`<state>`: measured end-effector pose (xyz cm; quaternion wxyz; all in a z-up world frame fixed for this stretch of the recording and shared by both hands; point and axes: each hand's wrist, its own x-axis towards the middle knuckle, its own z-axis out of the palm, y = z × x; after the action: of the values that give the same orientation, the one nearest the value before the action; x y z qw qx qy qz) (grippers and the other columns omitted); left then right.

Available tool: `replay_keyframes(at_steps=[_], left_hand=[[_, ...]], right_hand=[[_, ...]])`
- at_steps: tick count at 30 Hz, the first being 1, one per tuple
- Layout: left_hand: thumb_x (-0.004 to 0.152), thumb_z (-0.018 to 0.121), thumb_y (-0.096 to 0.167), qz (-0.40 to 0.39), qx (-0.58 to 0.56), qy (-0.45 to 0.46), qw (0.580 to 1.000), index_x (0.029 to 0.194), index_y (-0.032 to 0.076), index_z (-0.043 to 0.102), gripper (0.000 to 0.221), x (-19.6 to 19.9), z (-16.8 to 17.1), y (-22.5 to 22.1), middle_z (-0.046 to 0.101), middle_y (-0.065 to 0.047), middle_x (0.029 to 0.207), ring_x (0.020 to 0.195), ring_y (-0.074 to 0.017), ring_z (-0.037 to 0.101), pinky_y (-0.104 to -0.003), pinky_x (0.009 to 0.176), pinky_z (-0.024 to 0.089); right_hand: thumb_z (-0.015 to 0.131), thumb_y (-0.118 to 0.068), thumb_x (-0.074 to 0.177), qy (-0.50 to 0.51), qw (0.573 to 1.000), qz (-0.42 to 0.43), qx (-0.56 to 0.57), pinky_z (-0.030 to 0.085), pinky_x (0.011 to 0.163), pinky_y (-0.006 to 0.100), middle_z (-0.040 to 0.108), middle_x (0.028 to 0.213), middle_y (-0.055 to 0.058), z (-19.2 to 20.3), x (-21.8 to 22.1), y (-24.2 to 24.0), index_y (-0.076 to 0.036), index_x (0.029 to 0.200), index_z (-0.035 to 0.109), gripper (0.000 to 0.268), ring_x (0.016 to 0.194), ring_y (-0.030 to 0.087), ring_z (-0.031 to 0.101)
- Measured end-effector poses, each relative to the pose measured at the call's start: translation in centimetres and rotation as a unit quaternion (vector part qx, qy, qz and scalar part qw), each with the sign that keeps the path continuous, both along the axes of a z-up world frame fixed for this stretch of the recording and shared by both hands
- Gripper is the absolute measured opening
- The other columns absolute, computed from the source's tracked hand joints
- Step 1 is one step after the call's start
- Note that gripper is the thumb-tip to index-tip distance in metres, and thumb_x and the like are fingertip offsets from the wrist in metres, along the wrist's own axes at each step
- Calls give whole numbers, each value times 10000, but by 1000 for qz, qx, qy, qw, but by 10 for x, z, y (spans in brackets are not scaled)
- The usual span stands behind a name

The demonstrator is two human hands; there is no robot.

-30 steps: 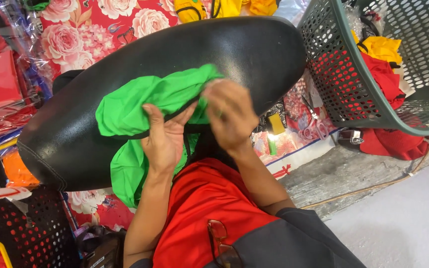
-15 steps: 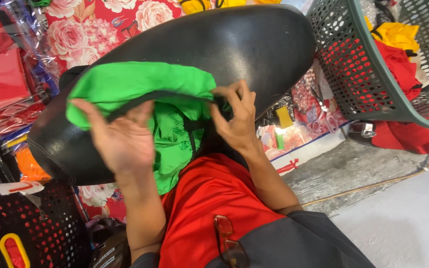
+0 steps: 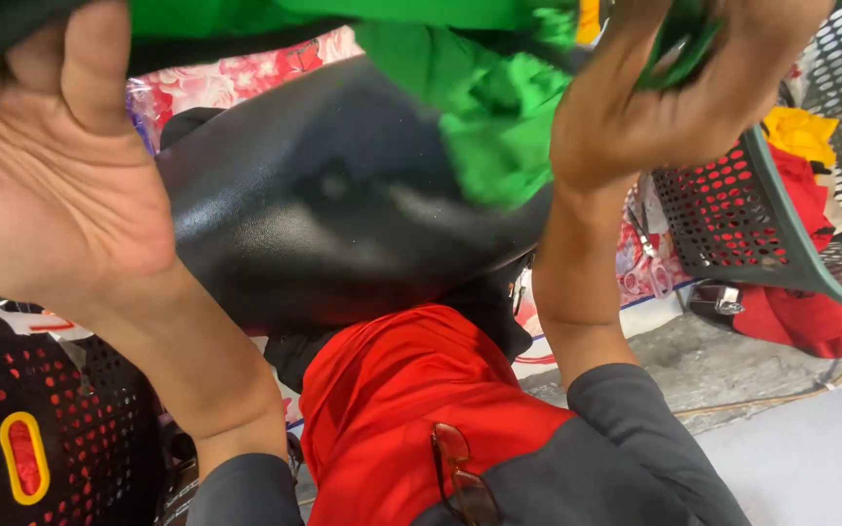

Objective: Adjusting the elastic band and fabric of a green seat cover on a black mold to ensure proper fit.

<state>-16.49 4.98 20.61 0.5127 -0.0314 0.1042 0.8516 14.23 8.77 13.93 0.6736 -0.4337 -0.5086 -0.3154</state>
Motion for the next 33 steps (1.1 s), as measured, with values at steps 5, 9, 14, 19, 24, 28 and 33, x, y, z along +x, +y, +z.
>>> replay_keyframes(at_steps=[5,9,14,19,24,28,33], left_hand=[[607,930,308,-38,-93,208,973,1565,410,291,1157,-5,-52,-4,106,140,1903,895,-363,844,-458,678,758],[886,749,394,-93,-88,93,987,1213,176,747,393,14,-130,-21,793,-123,1081,871,-282,769,-405,749,661],[876,706,579,-30,-172,43,984,1429,125,549,732,83,-171,-59,570,-141,1480,1366,-288,563,-539,1219,455],[1005,588,255,-151,16,259,954,1252,139,678,287,109,-278,-85,697,-61,1303,1216,-234,660,-479,1174,490],[1051,561,110,-240,38,290,926,1261,-37,672,280,130,-235,-68,709,-245,1239,1117,-407,711,-638,1000,580],[1085,523,131,-233,31,284,930,1222,-66,688,292,125,-233,-58,712,-258,1211,1131,-421,704,-663,1067,538],[1096,490,146,-249,44,305,918,1202,-60,690,306,122,-242,-59,718,-264,1179,1106,-449,706,-676,1053,537]], right_hand=[[662,75,955,-129,957,251,-66,594,838,459,695,1020,206,-32,-26,-17,61,1086,656,132,922,366,717],[701,25,930,-116,959,220,-139,501,700,420,598,1051,169,-106,-38,-45,-27,1105,679,184,832,300,596],[696,66,878,-27,976,206,-67,426,542,348,543,809,30,-150,-48,-50,-52,919,711,126,617,154,406],[596,162,897,-10,972,214,-92,378,580,335,516,835,81,-152,-45,-56,-24,947,650,200,667,167,371],[616,-27,1031,14,950,244,-192,428,758,401,481,1012,103,-146,-38,-67,-48,1092,575,76,862,225,455],[679,-246,979,67,894,343,-279,385,939,349,385,1202,98,-126,-27,-92,-105,1343,421,468,1073,166,383],[444,-235,1079,83,896,351,-259,373,897,317,415,1123,83,-112,-43,-112,-121,1274,413,228,1008,169,404]])
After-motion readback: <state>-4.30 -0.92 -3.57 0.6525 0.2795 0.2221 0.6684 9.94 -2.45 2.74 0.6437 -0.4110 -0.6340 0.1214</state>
